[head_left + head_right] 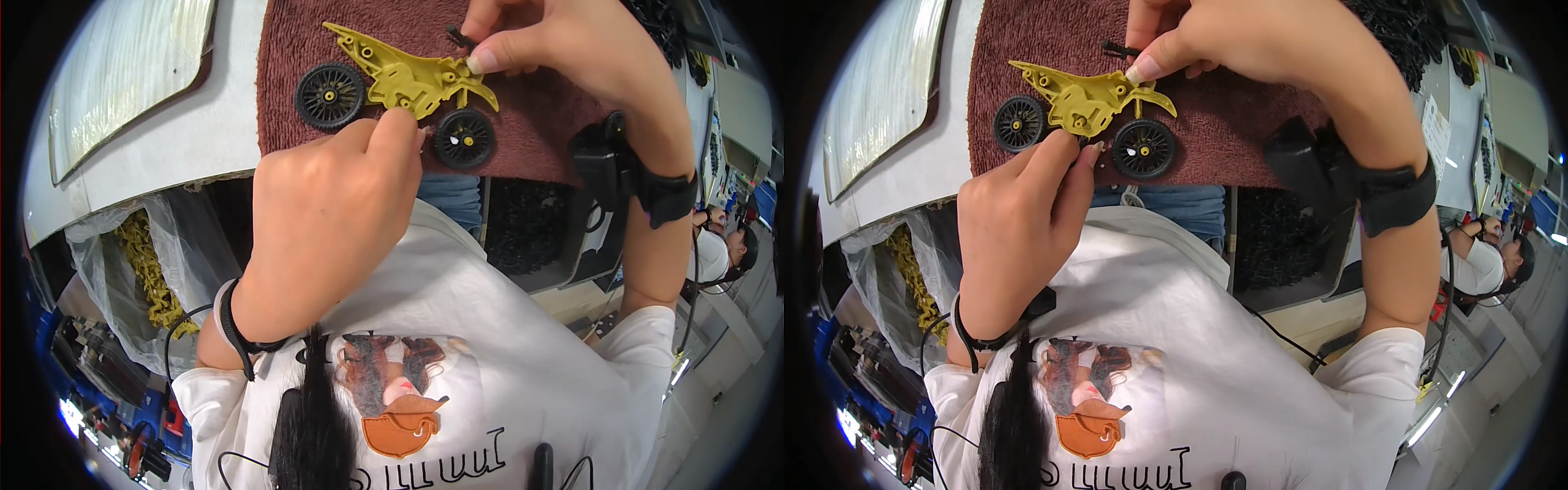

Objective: Assembling components of a toy motorcycle and organizing finished units and parts into bins.

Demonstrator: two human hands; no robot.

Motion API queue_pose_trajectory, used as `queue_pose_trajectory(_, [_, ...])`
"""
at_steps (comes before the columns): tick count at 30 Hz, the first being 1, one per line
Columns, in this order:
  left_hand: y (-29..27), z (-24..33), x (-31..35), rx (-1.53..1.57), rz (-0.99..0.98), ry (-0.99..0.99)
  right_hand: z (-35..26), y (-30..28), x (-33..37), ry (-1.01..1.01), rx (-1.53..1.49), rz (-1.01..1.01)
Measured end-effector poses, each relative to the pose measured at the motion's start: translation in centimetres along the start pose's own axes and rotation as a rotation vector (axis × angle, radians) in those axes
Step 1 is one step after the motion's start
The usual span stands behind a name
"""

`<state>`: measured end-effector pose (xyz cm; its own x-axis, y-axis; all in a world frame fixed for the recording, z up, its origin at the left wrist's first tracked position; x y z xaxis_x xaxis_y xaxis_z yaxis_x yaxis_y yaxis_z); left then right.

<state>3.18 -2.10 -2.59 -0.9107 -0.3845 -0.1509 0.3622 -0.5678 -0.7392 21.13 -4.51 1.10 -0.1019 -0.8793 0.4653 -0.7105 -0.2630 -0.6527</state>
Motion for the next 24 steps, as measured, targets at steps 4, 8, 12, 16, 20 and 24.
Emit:
queue_pose_trajectory(4, [-0.1,-0.3,-0.5,0.104,-0.054,-0.034,-2.0,-0.7,-1.6,0.115,0.319,-0.150])
queue_pose_trajectory(8, [0.0,-0.5,-0.8,0.134,-0.067,-0.061,-4.3,-0.3,-2.4,0.338,0.502,-0.230])
queue_pose_trajectory(12, [0.0,-0.1,-0.9,0.094,-0.100,-0.065,-2.3,0.8,-1.3,0.076,0.610,0.017])
queue_pose_trajectory(16, [0.2,-0.3,-0.4,0.045,-0.099,-0.070,-3.3,-0.4,1.0,-0.086,0.646,0.118])
queue_pose_trajectory(20, [-0.8,0.3,-0.2,0.107,-0.088,-0.120,-0.7,-1.3,4.3,0.019,0.753,0.584])
queue_pose_trajectory(24, [-4.0,0.9,0.0,0.547,-0.111,-0.133,2.0,-0.7,3.1,0.015,0.659,0.467])
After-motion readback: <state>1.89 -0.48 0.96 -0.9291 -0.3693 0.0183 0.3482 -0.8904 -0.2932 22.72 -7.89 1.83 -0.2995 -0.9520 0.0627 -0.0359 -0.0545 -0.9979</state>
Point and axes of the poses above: each hand's wrist, its own x-axis away from the middle knuckle, its own y-axis out of the palm, z = x × y, the point moved 4 cm from there along -x, towards the middle knuckle, and after that the axes turned 13 degrees about x, right-handed, at the moved point
